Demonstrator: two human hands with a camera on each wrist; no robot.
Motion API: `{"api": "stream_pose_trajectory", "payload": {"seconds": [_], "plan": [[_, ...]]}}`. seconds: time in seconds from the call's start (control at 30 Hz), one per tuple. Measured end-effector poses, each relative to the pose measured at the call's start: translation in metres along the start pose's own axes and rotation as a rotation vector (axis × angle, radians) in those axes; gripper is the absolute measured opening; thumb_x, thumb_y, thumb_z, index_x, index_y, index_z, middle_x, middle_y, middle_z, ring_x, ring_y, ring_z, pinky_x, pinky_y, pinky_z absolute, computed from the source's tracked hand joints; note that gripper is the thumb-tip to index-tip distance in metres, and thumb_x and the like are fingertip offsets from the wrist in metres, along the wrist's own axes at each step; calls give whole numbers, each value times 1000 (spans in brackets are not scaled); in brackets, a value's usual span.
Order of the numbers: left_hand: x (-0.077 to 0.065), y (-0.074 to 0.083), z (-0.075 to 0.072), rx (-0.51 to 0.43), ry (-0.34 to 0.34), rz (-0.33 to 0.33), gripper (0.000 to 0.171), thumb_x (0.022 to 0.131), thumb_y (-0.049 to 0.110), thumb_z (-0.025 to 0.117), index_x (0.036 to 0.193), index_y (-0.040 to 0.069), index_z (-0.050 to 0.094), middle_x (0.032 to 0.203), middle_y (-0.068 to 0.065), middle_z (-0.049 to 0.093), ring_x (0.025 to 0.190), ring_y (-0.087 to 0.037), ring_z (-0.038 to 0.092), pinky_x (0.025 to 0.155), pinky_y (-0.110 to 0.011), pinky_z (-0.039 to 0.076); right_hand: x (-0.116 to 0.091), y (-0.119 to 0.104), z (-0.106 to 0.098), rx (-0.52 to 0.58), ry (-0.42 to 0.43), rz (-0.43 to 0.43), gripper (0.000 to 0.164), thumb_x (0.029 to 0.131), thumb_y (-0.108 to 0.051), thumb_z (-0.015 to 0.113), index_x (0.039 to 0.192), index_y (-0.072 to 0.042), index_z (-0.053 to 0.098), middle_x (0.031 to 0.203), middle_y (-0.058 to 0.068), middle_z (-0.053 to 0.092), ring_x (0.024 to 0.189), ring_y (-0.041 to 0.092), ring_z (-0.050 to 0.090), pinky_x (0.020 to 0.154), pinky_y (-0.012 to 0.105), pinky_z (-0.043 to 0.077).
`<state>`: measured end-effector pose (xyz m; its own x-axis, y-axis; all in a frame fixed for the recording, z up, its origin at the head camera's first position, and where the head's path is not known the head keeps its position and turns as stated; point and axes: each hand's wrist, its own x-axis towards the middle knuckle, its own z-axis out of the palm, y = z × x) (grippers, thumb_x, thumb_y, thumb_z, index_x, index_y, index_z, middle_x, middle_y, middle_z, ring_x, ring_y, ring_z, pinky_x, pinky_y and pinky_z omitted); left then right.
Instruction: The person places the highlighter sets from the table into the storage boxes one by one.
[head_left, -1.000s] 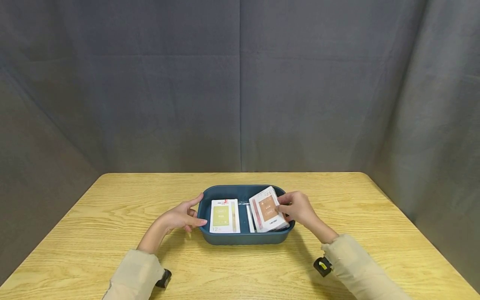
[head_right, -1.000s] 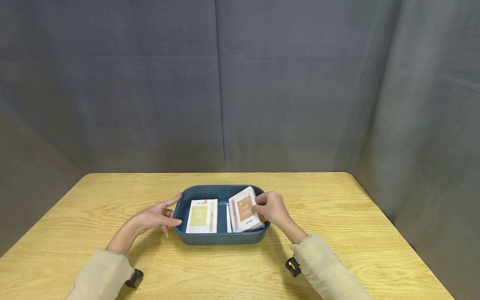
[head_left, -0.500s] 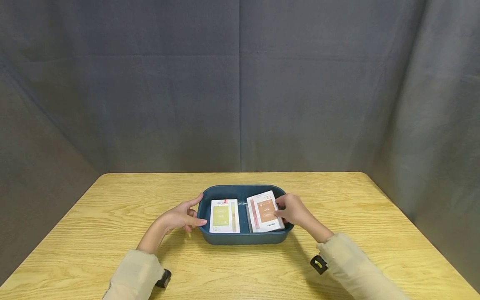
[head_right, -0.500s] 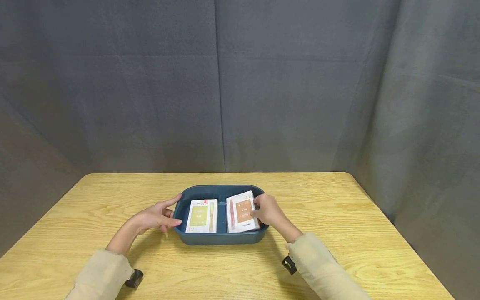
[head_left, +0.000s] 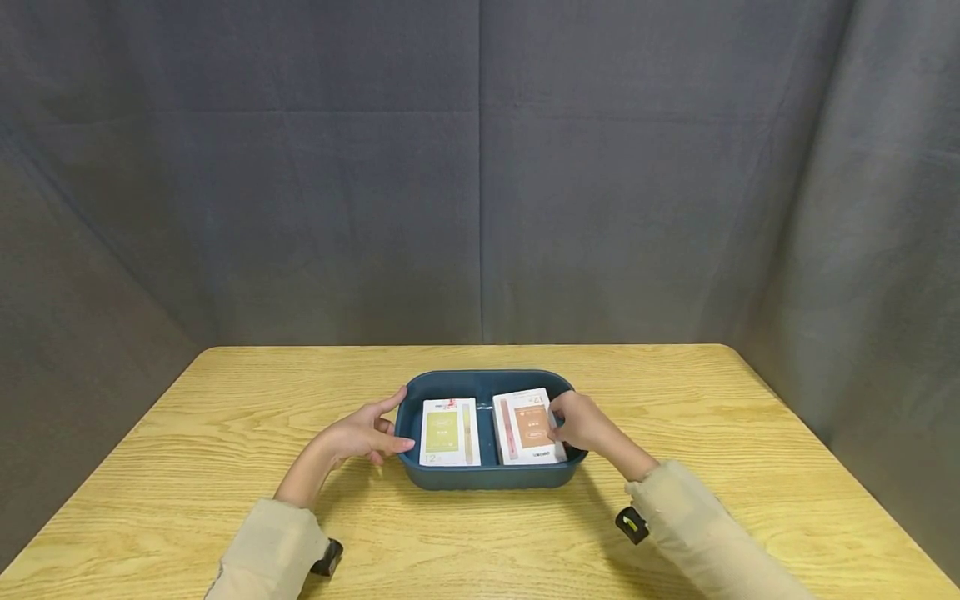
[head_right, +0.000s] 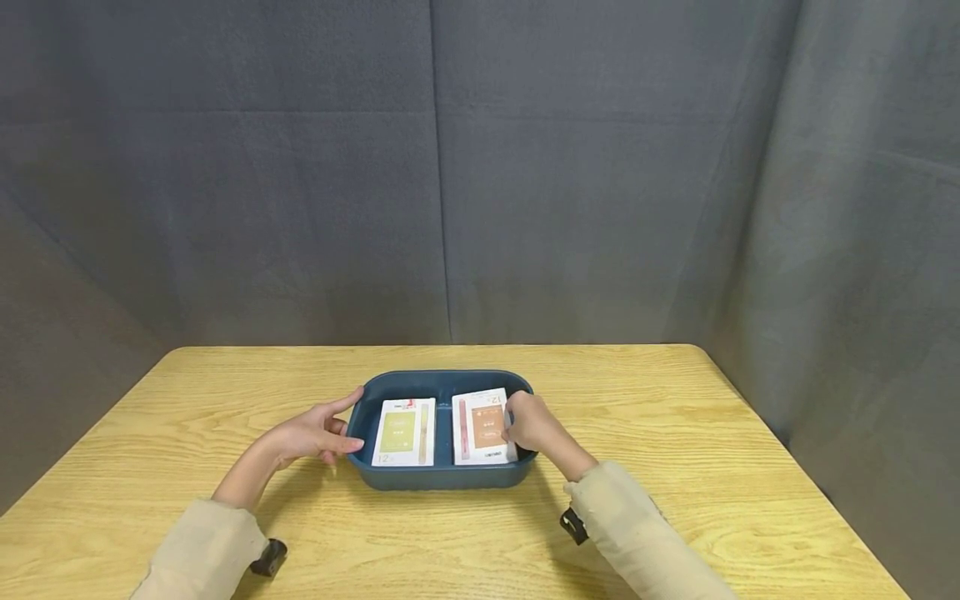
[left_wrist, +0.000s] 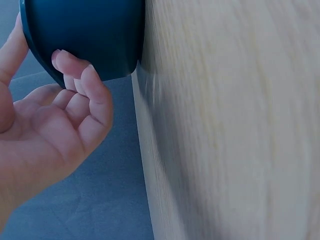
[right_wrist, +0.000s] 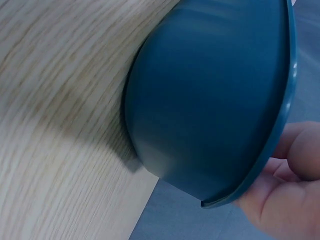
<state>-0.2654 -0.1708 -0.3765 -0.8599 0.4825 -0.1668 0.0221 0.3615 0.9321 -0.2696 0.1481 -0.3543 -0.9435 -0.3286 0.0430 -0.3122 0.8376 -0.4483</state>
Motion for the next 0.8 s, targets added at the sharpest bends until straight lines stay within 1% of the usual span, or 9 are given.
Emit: {"api": "stream_pose_trajectory", "payload": {"seconds": [0.13,0.27,0.3,0.4,0.5,0.53,0.73,0.77,0.8], "plan": [[0,-1,0,-15,-10,-4,94,78,18,70,144,7,3,62,-3,41,55,-16,42,51,-27,43,-1,-2,0,-16,-13,20,16,73,4,69,69,2,54,57,0,31,54,13,31,49,23,25],[-1,0,-1,-19,-14,-1,94,78,19,70,144,8,3,62,-3,40,55,-16,42,51,-27,43,0,-3,1,-64,-32,29,11,73,7,66,72,4,55,59,1,30,56,14,32,51,24,25],[-1,0,-1,-20,-15,-1,94,79,19,70,144,8,2,62,-3,40,55,-16,42,51,-28,43,0,-3,1,-76,-37,30,9,73,9,64,74,5,57,60,1,32,57,15,32,51,24,26],[-2,0,0,-23,-17,0,94,79,18,69,144,8,2,61,-3,40,55,-16,42,51,-28,44,0,-4,1,-106,-52,25,9,71,12,61,75,5,56,61,2,31,57,15,31,51,24,25],[-2,0,-1,-26,-16,-1,93,80,18,69,144,8,2,61,-3,39,54,-16,42,51,-28,43,-1,-4,1,-105,-53,19,9,72,11,62,74,5,56,61,2,32,56,15,31,51,24,25],[-2,0,-1,-26,-16,0,93,79,18,69,144,8,2,61,-3,39,54,-16,42,51,-27,43,0,-4,1,-102,-52,13,11,73,10,63,71,4,54,59,1,28,55,14,29,50,23,24],[-2,-1,0,-20,-17,12,94,79,19,69,144,7,2,63,-2,39,54,-15,41,51,-26,43,-2,0,3,-23,-26,-45,28,79,4,61,58,-3,44,53,-2,26,49,11,26,48,22,23],[-2,-1,0,-14,-13,14,94,79,19,70,144,6,3,64,-3,39,54,-14,41,51,-26,42,-3,2,3,-6,-22,-62,31,80,3,60,57,-5,41,52,-3,25,48,10,25,48,21,22],[-2,0,0,-6,-5,13,94,78,18,70,144,5,4,65,-3,39,54,-14,40,51,-26,42,-4,2,3,22,-19,-75,29,82,2,59,58,-4,42,53,-3,25,48,10,24,48,21,21]]}}
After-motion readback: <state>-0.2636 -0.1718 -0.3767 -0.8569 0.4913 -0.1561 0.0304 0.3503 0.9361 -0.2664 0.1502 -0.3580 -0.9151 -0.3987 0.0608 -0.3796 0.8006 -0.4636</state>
